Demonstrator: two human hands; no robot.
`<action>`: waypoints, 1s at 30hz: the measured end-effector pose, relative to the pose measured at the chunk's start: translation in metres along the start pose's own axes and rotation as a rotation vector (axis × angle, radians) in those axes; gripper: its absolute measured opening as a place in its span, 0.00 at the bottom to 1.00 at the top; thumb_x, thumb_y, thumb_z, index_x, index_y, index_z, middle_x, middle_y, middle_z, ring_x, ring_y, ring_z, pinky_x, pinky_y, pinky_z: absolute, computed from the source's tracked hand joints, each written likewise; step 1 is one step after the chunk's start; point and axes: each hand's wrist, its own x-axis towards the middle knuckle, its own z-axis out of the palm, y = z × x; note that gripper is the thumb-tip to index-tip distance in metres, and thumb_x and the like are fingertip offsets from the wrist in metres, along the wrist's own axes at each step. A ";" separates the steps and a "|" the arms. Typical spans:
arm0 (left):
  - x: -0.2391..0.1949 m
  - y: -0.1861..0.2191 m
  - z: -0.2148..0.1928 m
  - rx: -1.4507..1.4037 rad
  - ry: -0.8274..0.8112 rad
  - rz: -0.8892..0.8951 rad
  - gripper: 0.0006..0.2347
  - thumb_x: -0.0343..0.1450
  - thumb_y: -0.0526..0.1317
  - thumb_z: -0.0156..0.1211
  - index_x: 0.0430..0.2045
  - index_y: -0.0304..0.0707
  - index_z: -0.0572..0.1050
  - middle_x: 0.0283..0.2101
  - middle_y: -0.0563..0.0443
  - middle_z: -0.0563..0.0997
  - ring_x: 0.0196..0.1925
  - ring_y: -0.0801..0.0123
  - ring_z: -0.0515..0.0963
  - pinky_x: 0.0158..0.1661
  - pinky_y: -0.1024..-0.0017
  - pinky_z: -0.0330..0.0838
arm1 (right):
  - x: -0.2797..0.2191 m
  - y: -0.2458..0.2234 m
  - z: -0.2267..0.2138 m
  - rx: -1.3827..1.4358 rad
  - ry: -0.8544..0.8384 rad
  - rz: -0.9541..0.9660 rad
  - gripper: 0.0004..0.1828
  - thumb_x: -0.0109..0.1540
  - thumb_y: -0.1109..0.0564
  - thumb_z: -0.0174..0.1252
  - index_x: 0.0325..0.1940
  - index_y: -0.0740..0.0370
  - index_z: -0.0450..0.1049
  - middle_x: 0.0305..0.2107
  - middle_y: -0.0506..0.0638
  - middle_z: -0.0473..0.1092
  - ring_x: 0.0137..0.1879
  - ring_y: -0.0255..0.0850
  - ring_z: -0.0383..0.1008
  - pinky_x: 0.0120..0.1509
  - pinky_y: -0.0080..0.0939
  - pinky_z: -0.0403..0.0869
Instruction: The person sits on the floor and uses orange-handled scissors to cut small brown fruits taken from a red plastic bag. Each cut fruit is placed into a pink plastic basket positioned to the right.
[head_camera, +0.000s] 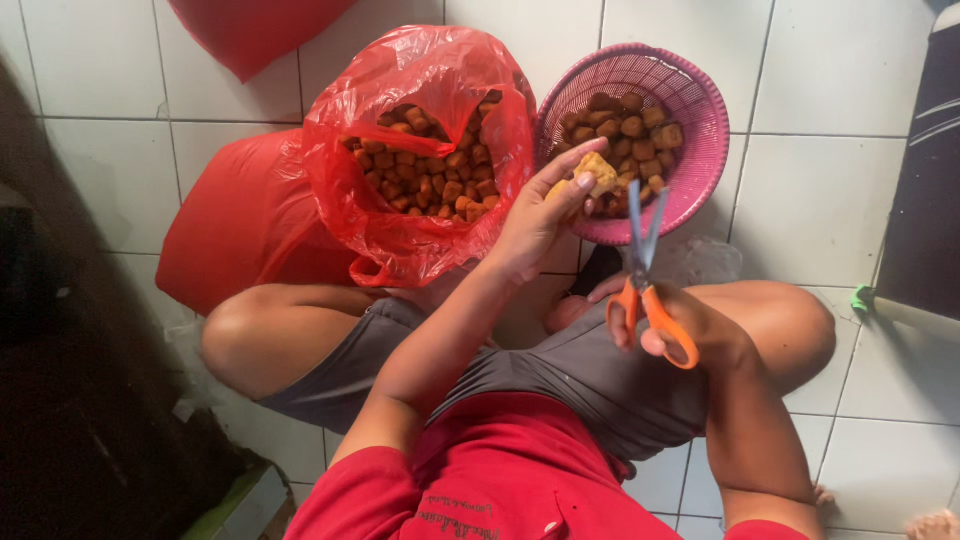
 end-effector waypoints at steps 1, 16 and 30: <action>-0.001 0.004 0.001 -0.008 -0.026 0.011 0.21 0.78 0.38 0.59 0.68 0.39 0.67 0.43 0.59 0.74 0.40 0.81 0.70 0.42 0.83 0.65 | 0.001 -0.001 0.000 -0.028 -0.024 0.032 0.53 0.53 0.25 0.68 0.63 0.71 0.65 0.31 0.51 0.71 0.38 0.39 0.72 0.43 0.40 0.72; -0.019 -0.007 0.025 0.250 -0.233 0.090 0.27 0.73 0.30 0.67 0.67 0.33 0.63 0.46 0.54 0.75 0.51 0.77 0.74 0.59 0.74 0.72 | -0.007 0.002 -0.005 -0.107 -0.028 0.077 0.46 0.53 0.28 0.66 0.55 0.71 0.71 0.24 0.49 0.70 0.31 0.38 0.72 0.36 0.37 0.69; 0.065 -0.110 0.014 -0.088 0.120 -0.346 0.13 0.74 0.42 0.54 0.50 0.38 0.68 0.37 0.51 0.79 0.35 0.69 0.80 0.43 0.70 0.78 | -0.024 0.019 -0.019 0.165 0.269 -0.432 0.34 0.58 0.41 0.74 0.53 0.67 0.68 0.20 0.48 0.68 0.25 0.34 0.69 0.33 0.36 0.69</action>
